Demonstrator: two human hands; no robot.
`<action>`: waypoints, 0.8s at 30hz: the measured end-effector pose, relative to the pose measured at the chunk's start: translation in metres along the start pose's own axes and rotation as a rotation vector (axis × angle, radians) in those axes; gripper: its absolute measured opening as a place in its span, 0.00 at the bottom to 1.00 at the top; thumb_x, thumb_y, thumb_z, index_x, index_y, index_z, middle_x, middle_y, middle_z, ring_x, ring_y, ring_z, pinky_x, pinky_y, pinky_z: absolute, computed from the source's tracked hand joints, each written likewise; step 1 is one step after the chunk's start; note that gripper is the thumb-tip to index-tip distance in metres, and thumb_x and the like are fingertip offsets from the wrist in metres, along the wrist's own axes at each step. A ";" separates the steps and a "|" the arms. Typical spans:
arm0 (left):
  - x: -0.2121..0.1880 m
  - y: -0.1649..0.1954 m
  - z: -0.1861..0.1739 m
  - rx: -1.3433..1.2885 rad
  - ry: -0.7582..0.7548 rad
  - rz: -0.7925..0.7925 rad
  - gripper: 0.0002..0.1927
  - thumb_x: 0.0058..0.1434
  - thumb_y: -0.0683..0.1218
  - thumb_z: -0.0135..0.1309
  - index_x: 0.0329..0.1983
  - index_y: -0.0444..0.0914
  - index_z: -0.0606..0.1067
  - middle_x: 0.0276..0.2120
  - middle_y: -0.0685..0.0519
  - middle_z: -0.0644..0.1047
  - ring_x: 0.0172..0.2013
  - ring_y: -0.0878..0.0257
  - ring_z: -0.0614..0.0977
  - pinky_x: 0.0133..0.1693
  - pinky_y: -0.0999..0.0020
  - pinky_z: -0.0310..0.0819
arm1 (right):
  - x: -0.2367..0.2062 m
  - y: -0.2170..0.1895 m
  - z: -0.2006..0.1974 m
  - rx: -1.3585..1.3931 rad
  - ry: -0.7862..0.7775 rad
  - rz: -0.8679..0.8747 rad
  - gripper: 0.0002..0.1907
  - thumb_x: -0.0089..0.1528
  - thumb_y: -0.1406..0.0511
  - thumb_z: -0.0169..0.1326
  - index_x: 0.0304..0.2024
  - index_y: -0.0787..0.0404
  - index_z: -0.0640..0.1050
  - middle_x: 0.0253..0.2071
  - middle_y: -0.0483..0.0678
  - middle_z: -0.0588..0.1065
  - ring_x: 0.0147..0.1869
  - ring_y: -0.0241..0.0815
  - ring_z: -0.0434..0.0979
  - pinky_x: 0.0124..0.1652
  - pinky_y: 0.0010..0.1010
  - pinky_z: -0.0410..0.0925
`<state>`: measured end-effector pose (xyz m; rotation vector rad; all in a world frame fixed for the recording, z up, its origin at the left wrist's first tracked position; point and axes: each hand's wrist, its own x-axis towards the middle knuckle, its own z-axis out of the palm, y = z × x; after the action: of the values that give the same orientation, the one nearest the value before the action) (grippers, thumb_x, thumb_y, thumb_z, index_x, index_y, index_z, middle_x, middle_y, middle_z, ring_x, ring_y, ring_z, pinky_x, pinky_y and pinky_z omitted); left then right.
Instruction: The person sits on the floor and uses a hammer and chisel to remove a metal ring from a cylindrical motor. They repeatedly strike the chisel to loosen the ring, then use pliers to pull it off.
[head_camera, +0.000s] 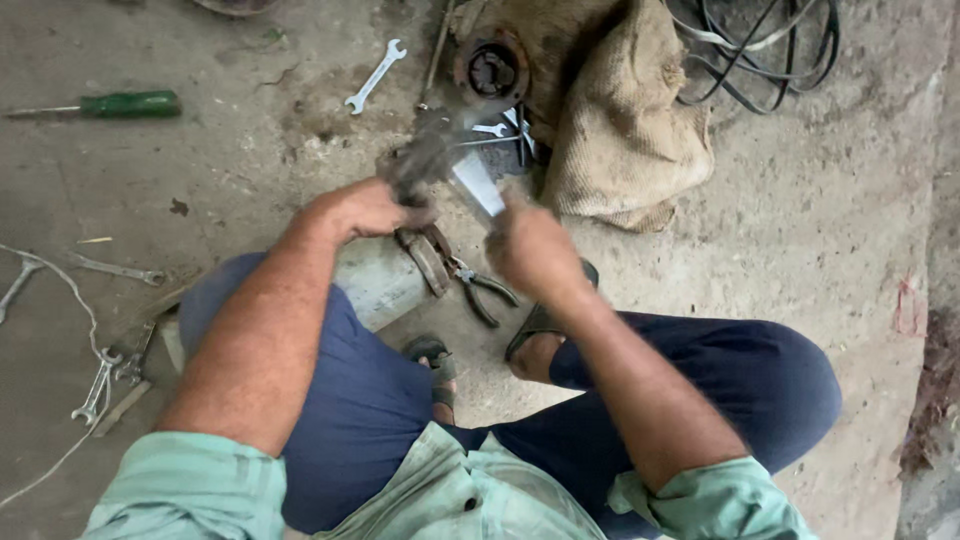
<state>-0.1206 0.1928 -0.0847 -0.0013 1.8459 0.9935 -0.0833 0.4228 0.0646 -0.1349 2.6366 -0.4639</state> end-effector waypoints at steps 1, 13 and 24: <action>0.000 0.000 0.001 -0.020 -0.013 0.068 0.22 0.59 0.58 0.64 0.51 0.42 0.79 0.46 0.52 0.81 0.48 0.60 0.79 0.51 0.60 0.72 | 0.000 0.006 0.001 0.022 -0.033 0.038 0.26 0.58 0.65 0.62 0.58 0.63 0.71 0.36 0.59 0.80 0.36 0.54 0.80 0.36 0.46 0.74; 0.001 -0.008 -0.001 0.076 -0.051 0.152 0.24 0.60 0.57 0.63 0.54 0.40 0.77 0.50 0.49 0.82 0.52 0.56 0.81 0.55 0.59 0.72 | 0.001 0.005 -0.006 0.427 0.041 0.310 0.19 0.61 0.65 0.59 0.53 0.59 0.70 0.36 0.58 0.79 0.32 0.54 0.80 0.33 0.48 0.75; -0.012 0.005 -0.002 0.162 -0.062 0.030 0.29 0.59 0.59 0.63 0.60 0.44 0.74 0.55 0.46 0.80 0.56 0.52 0.80 0.58 0.54 0.70 | 0.010 0.046 -0.031 0.708 0.286 0.449 0.20 0.63 0.65 0.59 0.56 0.62 0.69 0.41 0.58 0.76 0.36 0.47 0.79 0.34 0.46 0.78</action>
<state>-0.1180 0.1898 -0.0725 0.1533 1.8694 0.8525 -0.1064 0.4739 0.0703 0.7713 2.4729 -1.2725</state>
